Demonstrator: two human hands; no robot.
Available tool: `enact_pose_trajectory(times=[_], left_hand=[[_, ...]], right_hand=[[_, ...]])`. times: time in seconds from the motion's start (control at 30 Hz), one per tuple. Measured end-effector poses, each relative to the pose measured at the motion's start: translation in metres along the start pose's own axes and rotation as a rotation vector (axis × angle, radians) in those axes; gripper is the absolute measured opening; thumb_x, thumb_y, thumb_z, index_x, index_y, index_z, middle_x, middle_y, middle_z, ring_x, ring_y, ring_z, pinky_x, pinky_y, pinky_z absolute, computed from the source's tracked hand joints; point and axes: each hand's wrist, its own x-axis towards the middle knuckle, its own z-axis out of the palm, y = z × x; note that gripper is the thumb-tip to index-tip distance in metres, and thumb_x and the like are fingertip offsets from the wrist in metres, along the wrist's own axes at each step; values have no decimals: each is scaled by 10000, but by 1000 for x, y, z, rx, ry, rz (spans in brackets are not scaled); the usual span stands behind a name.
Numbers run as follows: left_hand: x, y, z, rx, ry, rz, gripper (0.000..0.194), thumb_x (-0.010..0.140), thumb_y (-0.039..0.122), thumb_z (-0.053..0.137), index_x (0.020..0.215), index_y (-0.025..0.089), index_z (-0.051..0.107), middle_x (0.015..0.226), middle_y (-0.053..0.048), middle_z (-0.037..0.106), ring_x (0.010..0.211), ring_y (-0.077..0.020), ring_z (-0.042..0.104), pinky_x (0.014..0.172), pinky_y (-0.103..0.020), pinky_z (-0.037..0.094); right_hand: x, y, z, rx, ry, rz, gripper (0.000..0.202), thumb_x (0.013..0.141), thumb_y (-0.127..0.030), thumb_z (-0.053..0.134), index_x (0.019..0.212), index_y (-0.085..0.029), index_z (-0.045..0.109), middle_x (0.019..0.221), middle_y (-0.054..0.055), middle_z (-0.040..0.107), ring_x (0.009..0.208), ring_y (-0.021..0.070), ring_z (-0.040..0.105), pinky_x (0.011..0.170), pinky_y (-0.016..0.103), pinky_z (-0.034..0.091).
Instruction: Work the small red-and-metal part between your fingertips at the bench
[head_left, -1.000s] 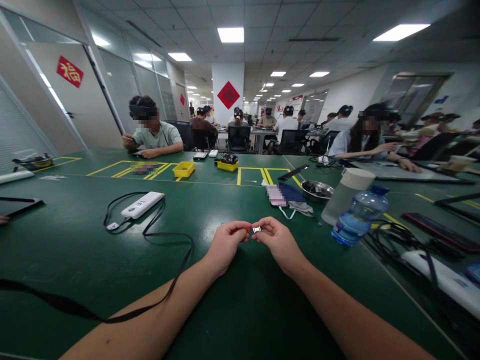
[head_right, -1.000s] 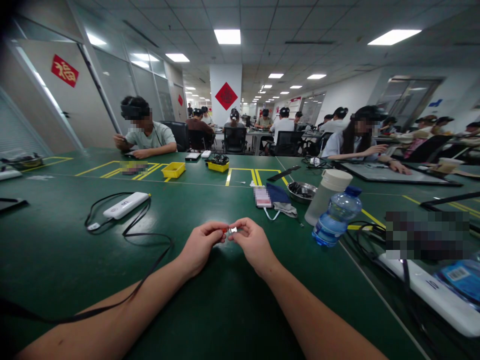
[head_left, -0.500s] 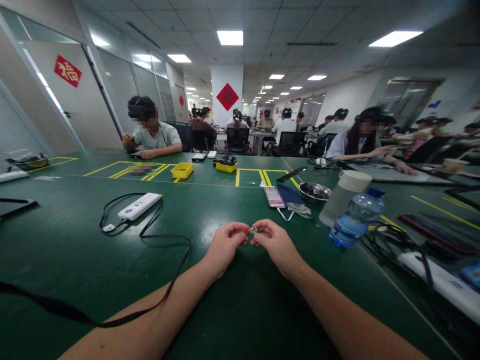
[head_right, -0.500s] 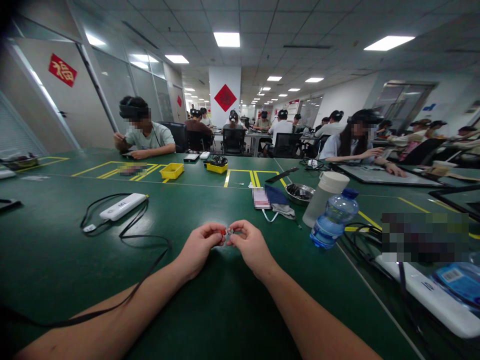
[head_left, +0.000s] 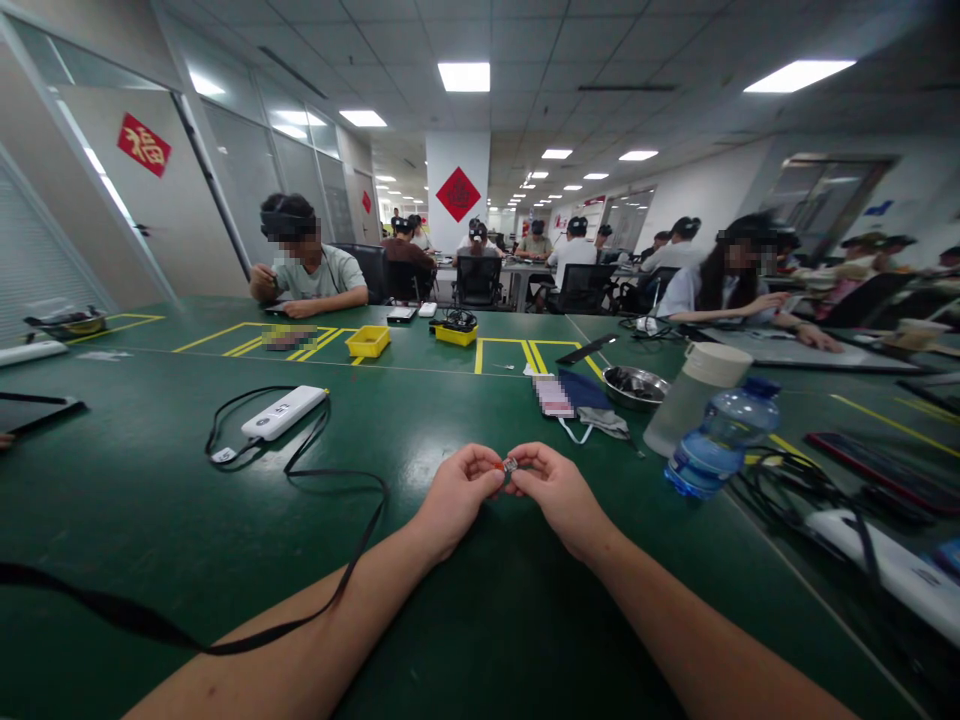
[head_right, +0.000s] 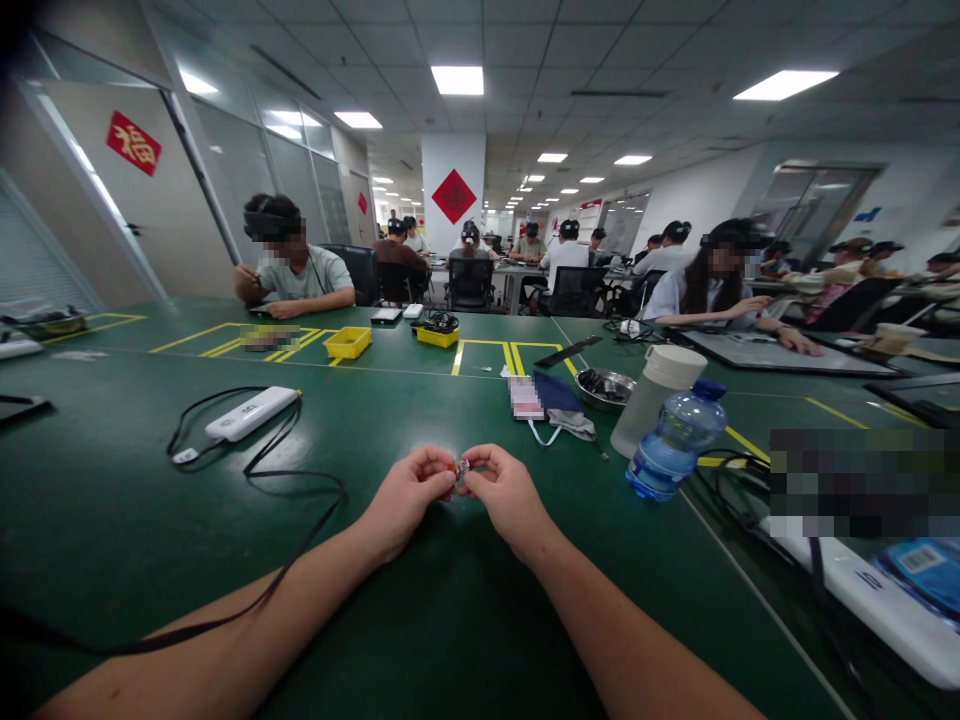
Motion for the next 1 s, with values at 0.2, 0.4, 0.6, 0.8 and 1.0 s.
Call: enact_pose_trajectory(times=[0.2, 0.4, 0.6, 0.8, 1.0], left_hand=[[1, -2, -2, 10, 14, -10, 211, 746, 250, 619, 927, 145, 586, 765, -36, 638, 663, -113, 575, 628, -230, 431], [1, -1, -1, 66, 58, -2, 194, 726, 244, 633, 888, 148, 589, 752, -31, 638, 648, -111, 567, 622, -231, 431], [1, 0, -1, 81, 45, -17, 206, 733, 230, 607, 921, 145, 617, 790, -45, 653, 671, -119, 575, 637, -237, 434], [0, 0, -1, 60, 51, -3, 189, 722, 239, 626, 885, 146, 595, 781, -46, 651, 687, -127, 584, 643, -240, 439], [-1, 2, 0, 20, 75, -3, 224, 730, 285, 630, 890, 138, 575, 783, -58, 647, 694, -140, 596, 628, -249, 449]], right_hand=[[0, -2, 0, 12, -1, -11, 180, 708, -215, 603, 878, -167, 574, 776, 20, 628, 677, 143, 613, 658, 285, 466], [0, 2, 0, 55, -5, -35, 201, 682, -193, 625, 878, -175, 585, 821, 31, 654, 758, 164, 625, 737, 313, 466], [0, 2, -1, 26, 13, -11, 189, 697, -199, 609, 884, -176, 584, 795, 31, 663, 738, 159, 623, 690, 291, 454], [-2, -2, 1, 50, 6, -16, 199, 683, -218, 637, 866, -175, 572, 821, 32, 661, 740, 161, 633, 726, 313, 474], [-1, 0, 2, 97, -21, -41, 222, 673, -266, 679, 818, -197, 527, 838, 26, 651, 773, 180, 648, 738, 328, 498]])
